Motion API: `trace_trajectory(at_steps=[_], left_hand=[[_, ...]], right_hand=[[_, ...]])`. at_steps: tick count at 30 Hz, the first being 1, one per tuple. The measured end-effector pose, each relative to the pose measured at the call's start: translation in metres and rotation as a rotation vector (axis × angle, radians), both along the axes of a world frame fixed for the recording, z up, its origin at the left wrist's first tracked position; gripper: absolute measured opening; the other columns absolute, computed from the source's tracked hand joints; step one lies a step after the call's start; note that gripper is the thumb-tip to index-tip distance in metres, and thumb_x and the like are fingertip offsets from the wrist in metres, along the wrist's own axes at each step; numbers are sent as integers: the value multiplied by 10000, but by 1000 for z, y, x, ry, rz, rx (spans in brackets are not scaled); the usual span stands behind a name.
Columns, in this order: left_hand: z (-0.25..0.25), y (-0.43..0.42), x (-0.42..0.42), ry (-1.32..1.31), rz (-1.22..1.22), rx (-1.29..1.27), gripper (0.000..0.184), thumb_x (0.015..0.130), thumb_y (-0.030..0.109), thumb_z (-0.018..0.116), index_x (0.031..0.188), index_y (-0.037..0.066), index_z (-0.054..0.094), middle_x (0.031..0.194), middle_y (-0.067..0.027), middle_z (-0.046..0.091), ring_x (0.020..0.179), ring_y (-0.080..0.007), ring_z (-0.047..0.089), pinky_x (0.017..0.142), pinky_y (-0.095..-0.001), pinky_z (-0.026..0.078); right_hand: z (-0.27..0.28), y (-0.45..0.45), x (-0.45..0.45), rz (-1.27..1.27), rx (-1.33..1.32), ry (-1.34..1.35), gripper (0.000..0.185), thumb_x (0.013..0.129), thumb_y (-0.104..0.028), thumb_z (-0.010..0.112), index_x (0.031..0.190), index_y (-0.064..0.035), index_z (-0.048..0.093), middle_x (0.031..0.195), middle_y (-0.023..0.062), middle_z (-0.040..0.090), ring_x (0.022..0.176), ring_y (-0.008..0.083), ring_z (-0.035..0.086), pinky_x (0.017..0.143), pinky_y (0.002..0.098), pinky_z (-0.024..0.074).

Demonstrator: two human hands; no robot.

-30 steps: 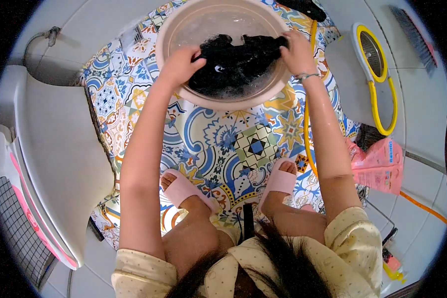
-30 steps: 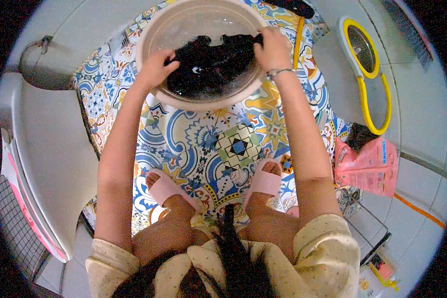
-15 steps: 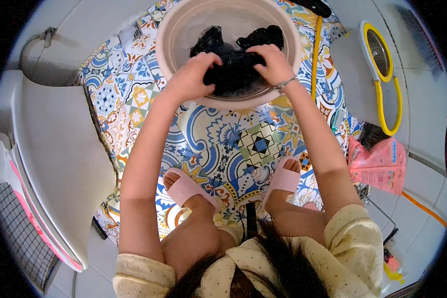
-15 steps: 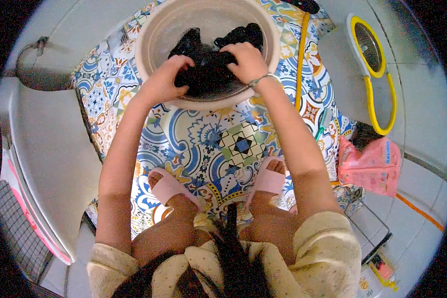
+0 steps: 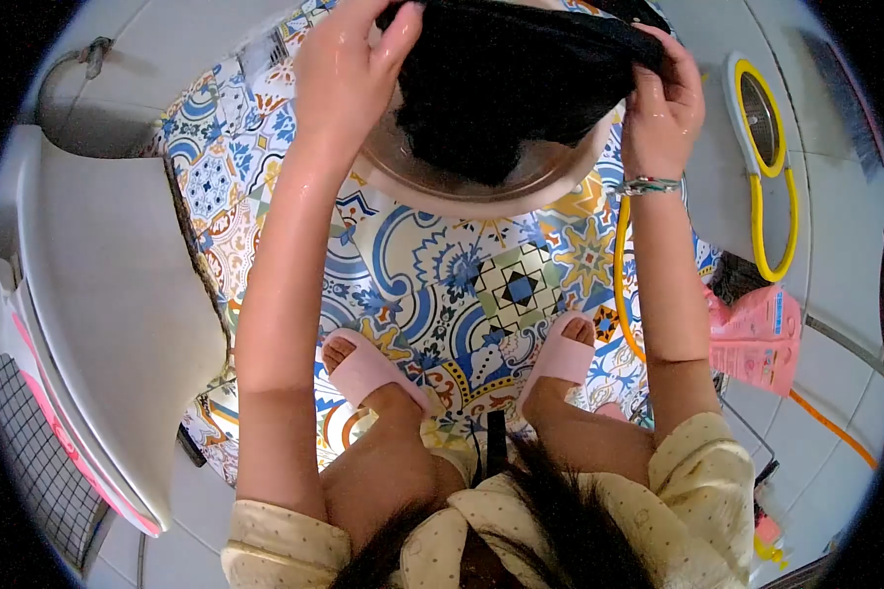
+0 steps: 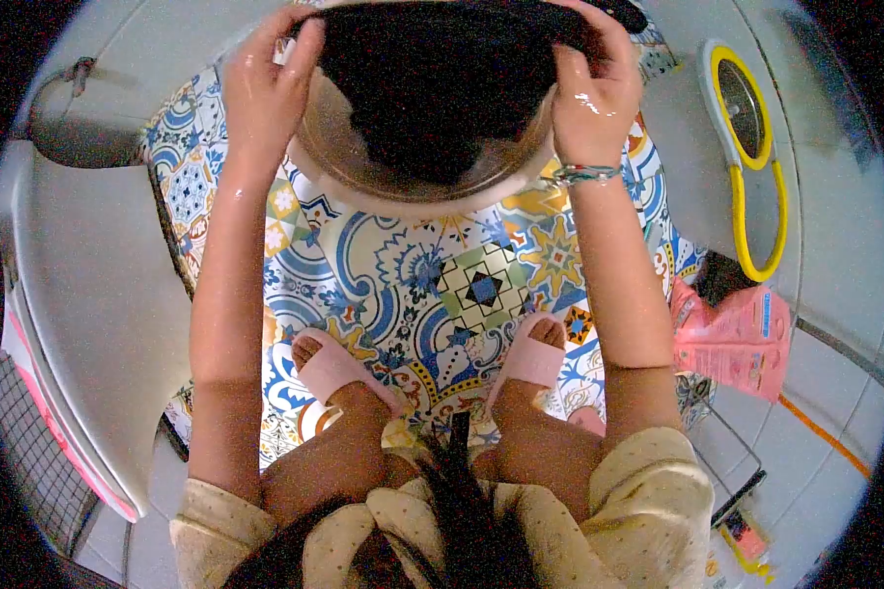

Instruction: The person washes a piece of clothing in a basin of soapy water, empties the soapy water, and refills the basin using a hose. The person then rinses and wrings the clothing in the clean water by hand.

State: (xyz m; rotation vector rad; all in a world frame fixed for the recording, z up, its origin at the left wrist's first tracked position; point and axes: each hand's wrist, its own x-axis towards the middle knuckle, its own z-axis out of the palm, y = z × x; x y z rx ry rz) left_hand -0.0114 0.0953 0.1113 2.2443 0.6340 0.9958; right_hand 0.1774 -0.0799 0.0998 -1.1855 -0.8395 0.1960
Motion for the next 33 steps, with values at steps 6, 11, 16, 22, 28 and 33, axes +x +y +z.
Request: trace_trajectory(at_steps=[6,11,16,22,28,33], left_hand=[[14,-18,11,-2,-93,-127,133,850,104,516,944,30,574,799,-170,585,726,-300,579,651,-333,453],[-44,-31,11,119,-283,-92,192,850,238,555,923,62,579,830,-166,600,786,-371,578,690,-415,466],[-75,-106,4,618,-636,-207,194,866,229,532,938,52,499,869,-168,583,828,-349,592,693,-447,471],[-51,-129,-21,687,-861,-176,252,777,249,593,952,96,496,655,-164,599,647,-382,597,592,-488,464],[-44,-115,-25,744,-920,-196,249,734,195,615,929,90,501,718,-174,608,718,-376,604,627,-467,467],[-18,-49,-30,345,-576,-12,290,724,55,599,993,89,495,898,-162,607,853,-372,590,720,-436,473]], right_hand=[[-11,-14,25,-70,-442,-325,313,749,33,538,1054,-22,584,1002,118,610,913,216,607,761,266,494],[-34,-21,26,65,-731,-770,569,688,-79,643,1230,-97,470,1225,183,479,1183,371,412,1037,429,315],[-42,-24,-5,205,-1007,-1222,701,638,-81,702,1281,-204,452,1368,100,388,1301,336,302,1075,453,268],[-80,-40,20,204,-959,-1028,577,639,0,672,1178,-143,522,1302,98,466,1219,328,423,990,414,374],[-53,-55,24,423,-858,-675,403,677,19,653,1061,-85,593,1061,139,603,1050,312,553,882,358,444],[-20,-56,27,180,-598,-409,395,683,87,593,1049,-62,610,993,95,646,956,195,612,836,293,466]])
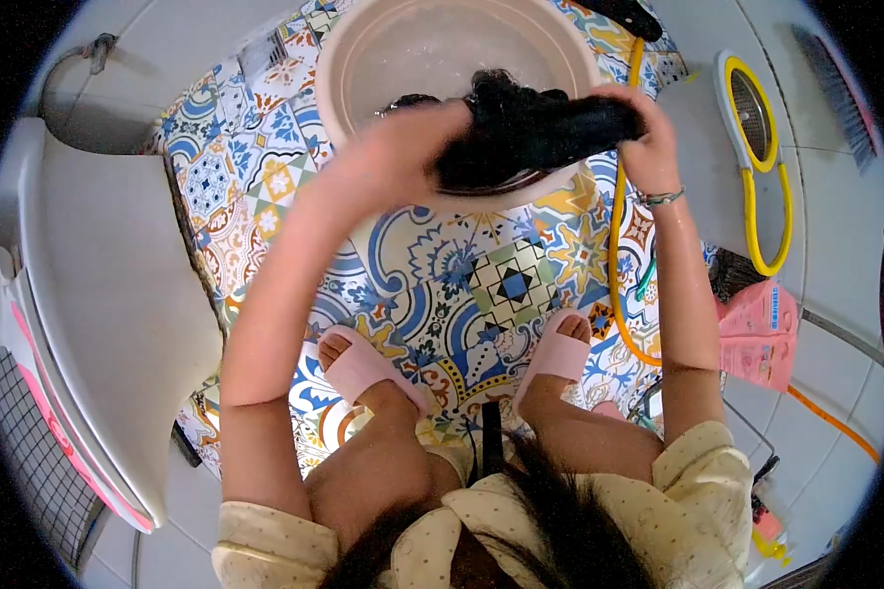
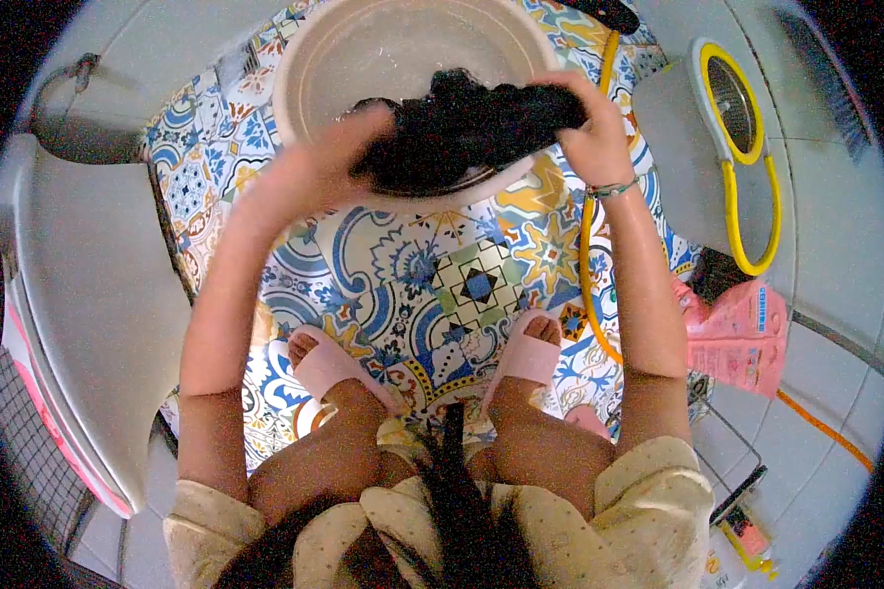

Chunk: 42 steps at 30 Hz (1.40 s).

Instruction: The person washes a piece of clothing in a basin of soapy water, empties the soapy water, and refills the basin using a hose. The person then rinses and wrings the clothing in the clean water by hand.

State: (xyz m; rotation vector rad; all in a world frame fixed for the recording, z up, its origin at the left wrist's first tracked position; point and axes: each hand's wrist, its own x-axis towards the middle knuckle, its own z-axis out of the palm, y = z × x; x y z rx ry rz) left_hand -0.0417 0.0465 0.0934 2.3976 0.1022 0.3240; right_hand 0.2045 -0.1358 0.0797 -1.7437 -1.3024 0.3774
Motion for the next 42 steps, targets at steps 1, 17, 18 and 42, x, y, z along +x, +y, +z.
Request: trace_trajectory(at_steps=[1,17,18,42], left_hand=[[-3,18,-1,57,101,105,326,718,30,596,1020,103,499,950,-145,599,885,-355,587,744,-423,474],[8,84,3,-160,651,210,406,710,-10,533,1110,58,537,977,-186,614,947,-356,577,832,-392,448],[1,86,4,-124,660,208,392,720,2,516,1109,45,532,966,-201,613,943,-366,577,835,-396,444],[-31,1,-15,522,-9,161,383,706,146,652,1086,128,610,860,-169,640,828,-337,615,750,-421,494]], right_hand=[[16,6,-10,-44,27,-43,449,654,130,548,1056,-61,613,994,83,644,952,192,611,840,279,460],[37,27,1,-230,208,-187,455,663,92,545,1087,-65,596,1015,96,634,964,180,598,849,276,454],[31,24,2,-219,101,-195,446,665,61,574,1091,-68,590,1023,114,625,972,218,600,862,296,453],[-1,-7,-49,118,-282,-328,376,747,-121,604,1115,-75,541,974,135,579,908,325,570,781,382,473]])
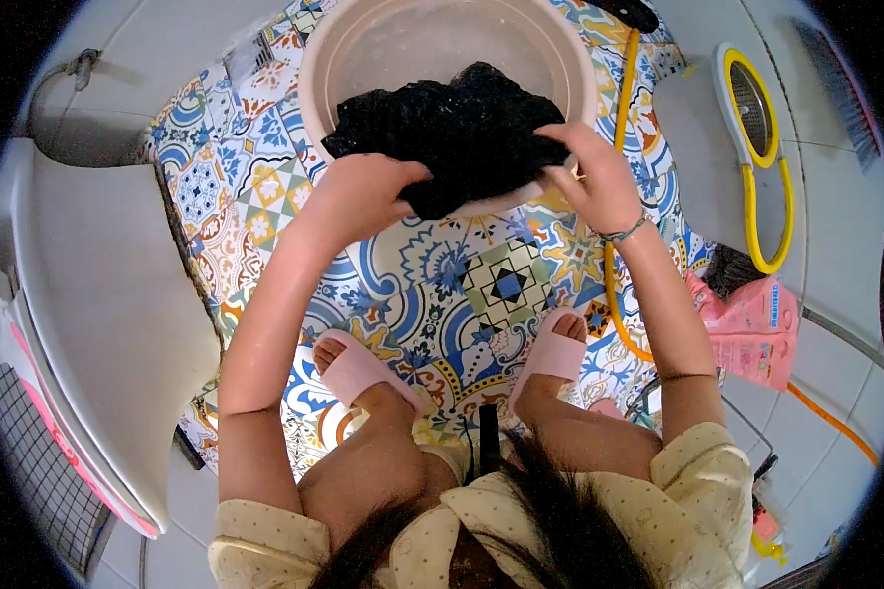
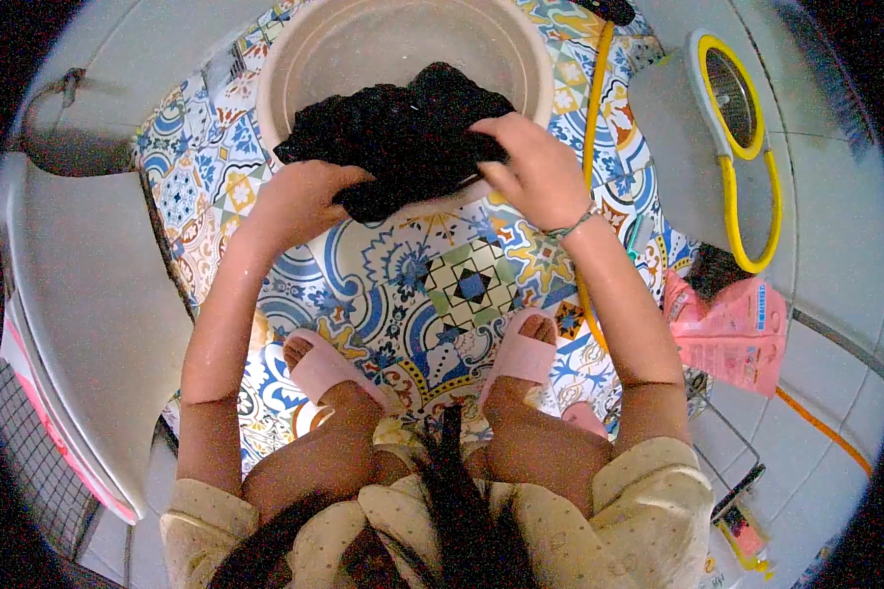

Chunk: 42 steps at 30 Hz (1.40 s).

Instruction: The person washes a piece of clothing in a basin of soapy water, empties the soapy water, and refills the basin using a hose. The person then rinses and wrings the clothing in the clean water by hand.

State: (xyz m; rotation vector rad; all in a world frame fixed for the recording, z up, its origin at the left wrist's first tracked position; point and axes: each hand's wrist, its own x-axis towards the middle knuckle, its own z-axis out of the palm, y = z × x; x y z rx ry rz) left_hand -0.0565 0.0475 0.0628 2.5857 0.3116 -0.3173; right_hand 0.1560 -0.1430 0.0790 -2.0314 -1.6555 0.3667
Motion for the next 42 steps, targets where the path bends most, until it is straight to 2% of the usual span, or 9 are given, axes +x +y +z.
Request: trace_trajectory(at_steps=[7,10,14,18,23,25,27,35,42], left_hand=[[9,-51,12,-244,-89,-250,374,706,118,644,1067,62,567,974,-164,608,920,-342,581,797,-417,471],[16,-72,16,-444,-37,-347,390,712,103,633,1083,56,521,1035,-156,571,967,-344,553,831,-407,455],[31,-63,9,-466,81,-574,417,706,50,629,1096,50,482,1103,-144,532,1059,-306,520,912,-369,417],[17,-19,11,-599,11,-388,735,656,132,723,1298,67,370,1249,-158,469,1176,-313,450,1024,-375,332],[-40,-2,10,-530,39,-105,578,692,227,714,1204,56,507,1239,-168,487,1121,-334,492,933,-407,407],[-48,-7,17,-586,200,-212,469,743,210,683,1153,29,542,1166,-171,533,1059,-307,532,890,-379,428],[-46,-5,22,-613,346,-343,370,798,195,645,1104,1,568,1058,-153,581,963,-252,566,829,-340,446],[16,35,47,-840,527,-486,239,906,196,554,1002,-14,618,763,16,608,678,-25,510,631,-192,425],[4,57,42,-794,779,-656,248,891,210,578,1033,13,627,879,-12,632,802,-80,547,731,-217,428]], right_hand=[[24,11,-23,116,-49,-471,626,653,-35,584,1262,-106,461,1294,133,442,1239,349,384,1019,511,281],[29,9,-39,322,-242,153,802,604,-22,637,1360,-93,378,1267,103,499,1214,324,438,1068,540,162],[22,9,-32,191,-227,568,779,644,-45,660,1360,-107,359,1118,132,578,1095,294,535,1065,470,258],[6,3,-21,-90,-24,770,395,732,10,550,1126,-14,534,845,39,597,747,112,572,654,252,470],[31,6,-2,-129,355,1449,374,768,-6,480,1135,62,503,1091,136,589,1013,241,583,898,355,466],[1,-6,32,-106,510,1190,342,799,-40,478,1129,32,524,1128,135,587,1057,265,560,946,392,432],[23,-1,40,-9,564,1867,317,814,-70,480,1113,10,549,1144,129,591,1091,271,539,981,417,405],[22,-6,78,-387,617,1453,279,807,-77,499,1062,8,577,1115,113,601,1073,245,546,946,387,420],[31,-6,71,-45,388,1649,302,855,-165,495,1113,-27,571,1080,81,610,977,190,559,859,342,432]])
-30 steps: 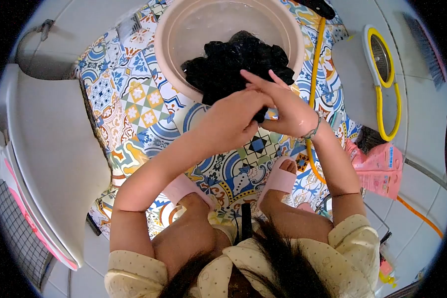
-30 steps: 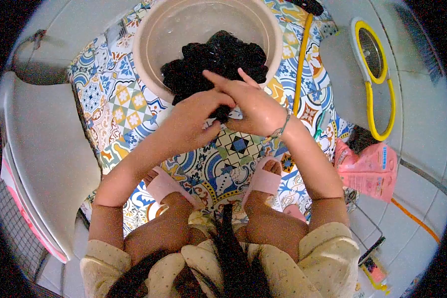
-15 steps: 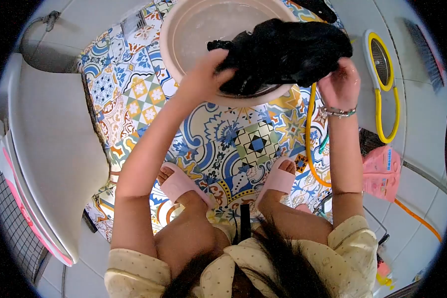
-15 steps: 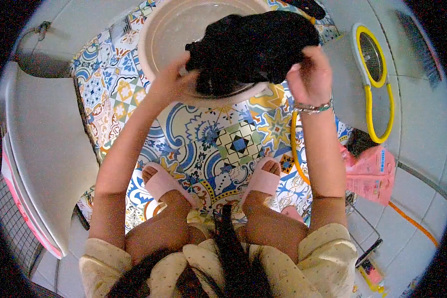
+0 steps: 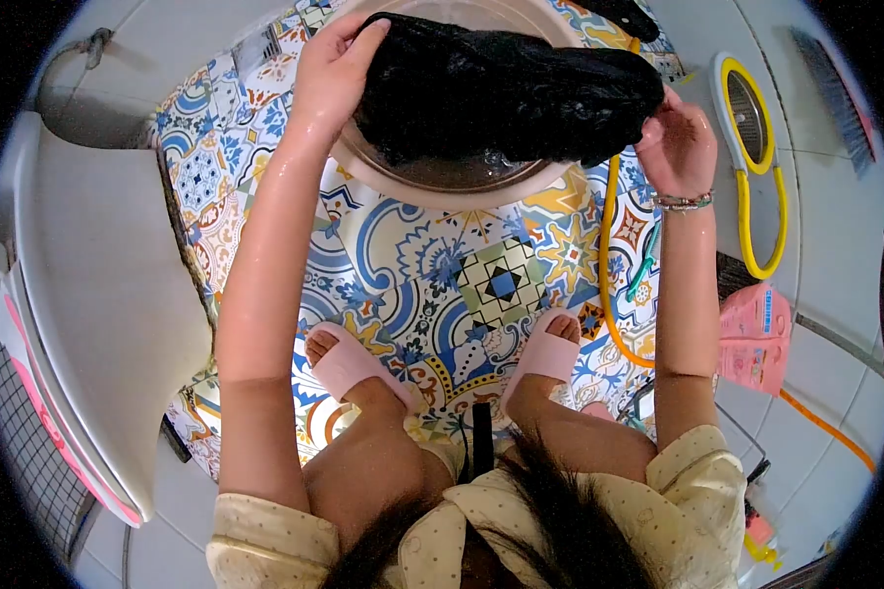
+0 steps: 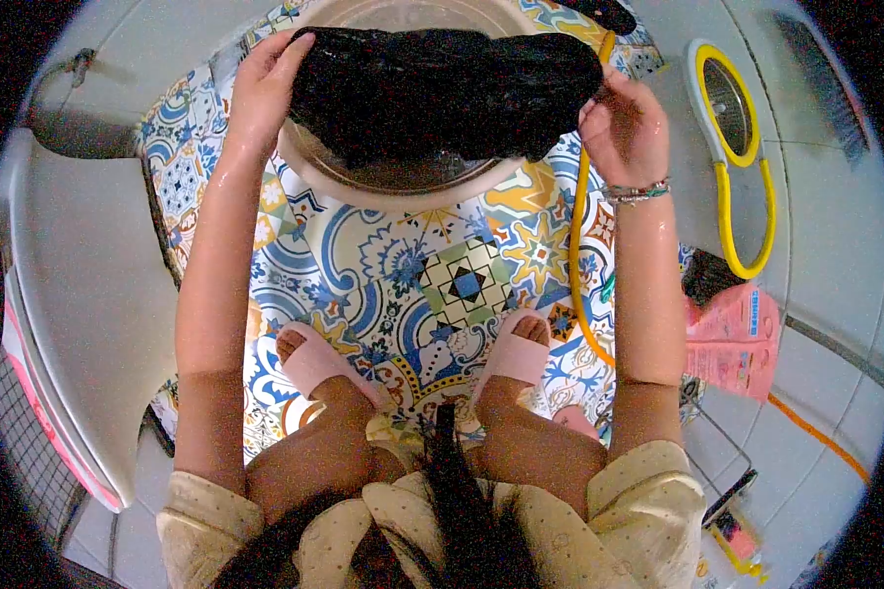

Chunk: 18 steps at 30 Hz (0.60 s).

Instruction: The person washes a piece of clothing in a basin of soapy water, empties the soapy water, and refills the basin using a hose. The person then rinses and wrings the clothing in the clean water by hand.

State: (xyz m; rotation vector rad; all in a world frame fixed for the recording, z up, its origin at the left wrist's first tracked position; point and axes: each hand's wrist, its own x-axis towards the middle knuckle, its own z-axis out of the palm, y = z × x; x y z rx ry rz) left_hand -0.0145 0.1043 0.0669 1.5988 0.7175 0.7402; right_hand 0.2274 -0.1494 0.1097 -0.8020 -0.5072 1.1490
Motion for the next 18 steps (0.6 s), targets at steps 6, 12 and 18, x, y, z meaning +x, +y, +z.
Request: trace_trajectory(at_steps=[6,12,18], left_hand=[[-22,-3,-7,113,-74,135,473,852,238,619,1245,17,475,1139,-109,561,1047,-180,512,918,-270,383],[-42,-45,-7,441,-184,724,659,714,138,682,1307,72,404,1262,-206,443,1170,-385,413,1012,-406,334],[-73,-86,17,492,-758,595,429,764,171,601,1176,78,525,1147,-152,539,1105,-333,490,936,-408,409]], right_hand=[[-14,6,-22,-46,-256,-357,638,869,-250,564,1416,-105,270,1283,6,458,1009,102,490,837,281,404],[-52,22,-19,-197,-466,-971,728,807,-141,646,1427,-185,266,1390,177,349,1251,268,394,1005,377,365],[-55,7,-9,253,-606,-1957,611,702,-51,610,1292,-92,457,1339,190,421,1259,352,379,1043,395,315]])
